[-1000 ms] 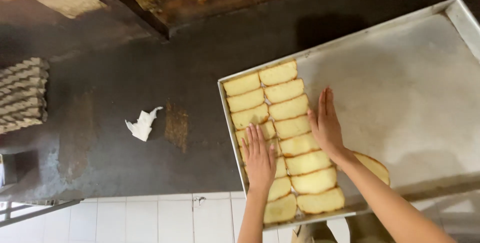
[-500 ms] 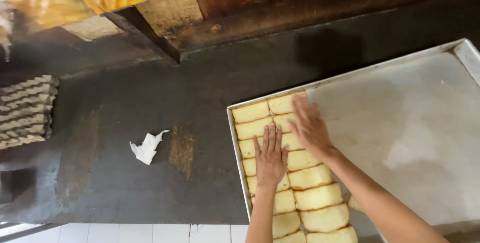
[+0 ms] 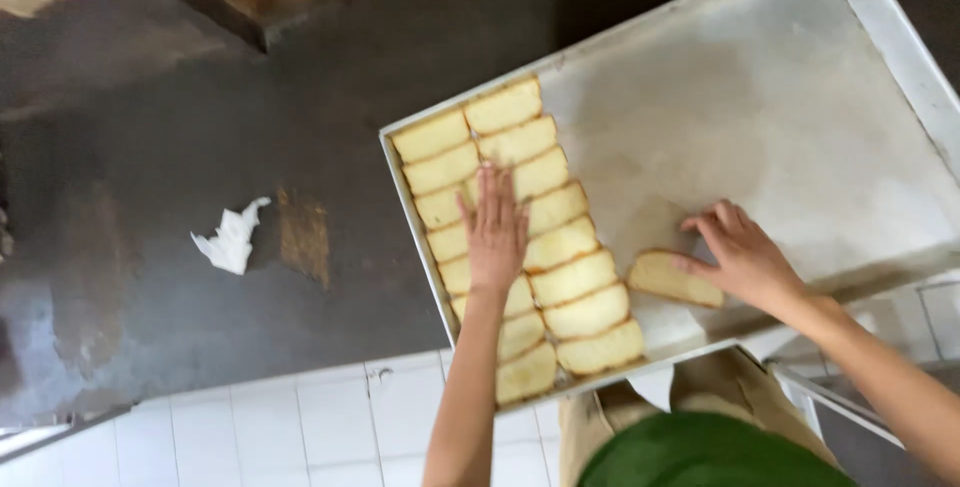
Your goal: Arranging sliced bread into rows on a baking tray
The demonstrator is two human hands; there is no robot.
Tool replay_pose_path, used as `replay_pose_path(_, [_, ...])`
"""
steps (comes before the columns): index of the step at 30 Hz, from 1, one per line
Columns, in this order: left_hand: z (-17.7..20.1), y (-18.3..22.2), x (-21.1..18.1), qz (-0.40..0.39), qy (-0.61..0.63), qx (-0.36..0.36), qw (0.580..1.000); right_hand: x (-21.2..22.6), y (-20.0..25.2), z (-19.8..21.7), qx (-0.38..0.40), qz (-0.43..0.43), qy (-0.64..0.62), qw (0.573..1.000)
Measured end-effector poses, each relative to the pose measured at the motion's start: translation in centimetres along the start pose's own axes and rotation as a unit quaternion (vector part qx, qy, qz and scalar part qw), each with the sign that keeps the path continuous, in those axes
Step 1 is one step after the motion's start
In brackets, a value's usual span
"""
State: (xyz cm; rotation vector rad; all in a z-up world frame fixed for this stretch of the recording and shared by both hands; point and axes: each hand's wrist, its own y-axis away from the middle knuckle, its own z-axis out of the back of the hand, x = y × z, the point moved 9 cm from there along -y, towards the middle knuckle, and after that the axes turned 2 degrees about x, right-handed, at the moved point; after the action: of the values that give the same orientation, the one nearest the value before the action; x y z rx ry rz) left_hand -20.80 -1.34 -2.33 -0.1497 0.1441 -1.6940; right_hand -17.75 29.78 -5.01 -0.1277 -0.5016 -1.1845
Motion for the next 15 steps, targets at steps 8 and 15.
replay_pose_path(8, [0.2, 10.5, -13.6, -0.227, 0.075, 0.084, 0.967, -1.5, 5.1, -3.9, 0.144, -0.089, -0.172, 0.97])
replay_pose_path(15, [0.8, 10.7, -13.6, -0.198, 0.016, 0.092, 0.976, -2.0, 5.4, -2.8, 0.241, 0.002, -0.23, 0.943])
